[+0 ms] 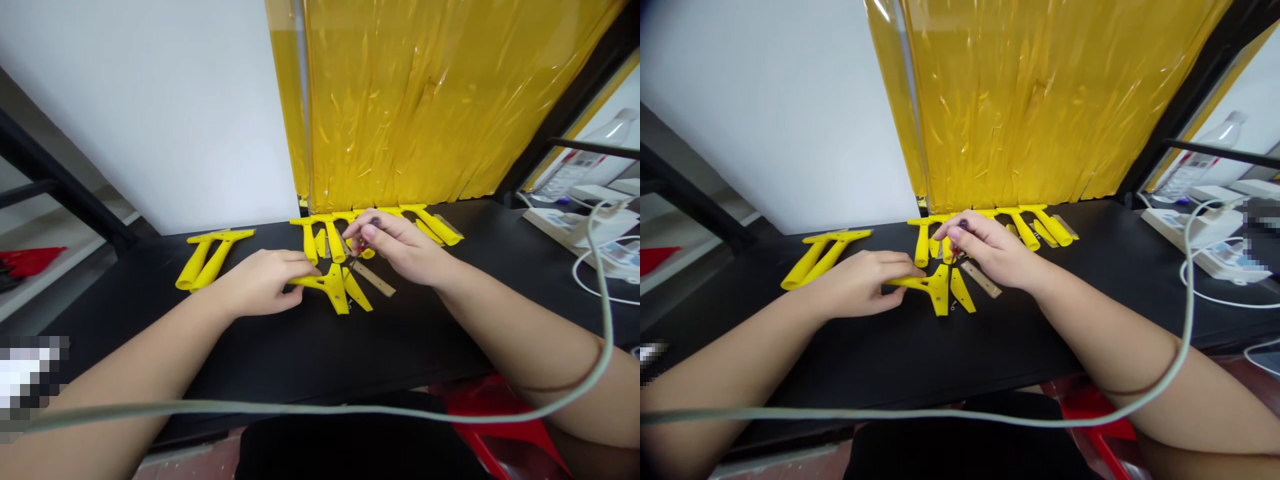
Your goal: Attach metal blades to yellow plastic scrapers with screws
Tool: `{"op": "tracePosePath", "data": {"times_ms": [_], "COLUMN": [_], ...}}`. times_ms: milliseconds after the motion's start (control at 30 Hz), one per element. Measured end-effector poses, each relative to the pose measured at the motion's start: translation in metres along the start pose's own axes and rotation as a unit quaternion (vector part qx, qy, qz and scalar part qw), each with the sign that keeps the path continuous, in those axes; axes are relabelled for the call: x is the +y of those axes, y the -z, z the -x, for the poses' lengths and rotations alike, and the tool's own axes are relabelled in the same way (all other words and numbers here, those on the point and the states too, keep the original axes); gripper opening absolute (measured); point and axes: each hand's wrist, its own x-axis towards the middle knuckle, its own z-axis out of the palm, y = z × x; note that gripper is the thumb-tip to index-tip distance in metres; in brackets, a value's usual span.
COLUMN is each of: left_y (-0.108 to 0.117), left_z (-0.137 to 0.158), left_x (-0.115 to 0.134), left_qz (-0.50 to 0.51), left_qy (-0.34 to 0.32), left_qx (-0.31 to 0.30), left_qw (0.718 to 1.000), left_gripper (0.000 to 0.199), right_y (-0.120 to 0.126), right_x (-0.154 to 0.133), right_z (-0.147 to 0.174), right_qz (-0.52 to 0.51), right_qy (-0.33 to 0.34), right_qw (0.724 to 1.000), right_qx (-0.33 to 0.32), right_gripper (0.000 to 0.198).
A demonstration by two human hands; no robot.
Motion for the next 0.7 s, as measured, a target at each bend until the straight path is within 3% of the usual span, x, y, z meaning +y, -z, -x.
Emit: {"op": "tracePosePath", "data": {"times_ms": [67,200,700], "left_y": [-0.005,-0.011,-0.013], "left_z": [0.000,-0.002,-0.002], "left_x": [-0.004,-0.008,-0.009], "left_qz": [0.024,0.050,0.056], "left_qy": [-0.013,-0.025,-0.029], "left_qx": [0.004,0.006,0.004], "left_qw": [1.000,0.998,0.998], "left_gripper": [0.037,0.038,0.037], "right_y": [-0.004,-0.014,-0.016], "right_x": [0.000,0.002,0.004], "right_z": [0.000,0.001,0.002], "right_qz": [-0.032,-0.069,-0.040], "right_qy": [-0.006,-0.039,-0.038], "right_qw": [0.999,0.996,0.997], "right_qx": [0.006,-0.040,-0.053], "right_gripper": [0.031,0.036,0.038]}}
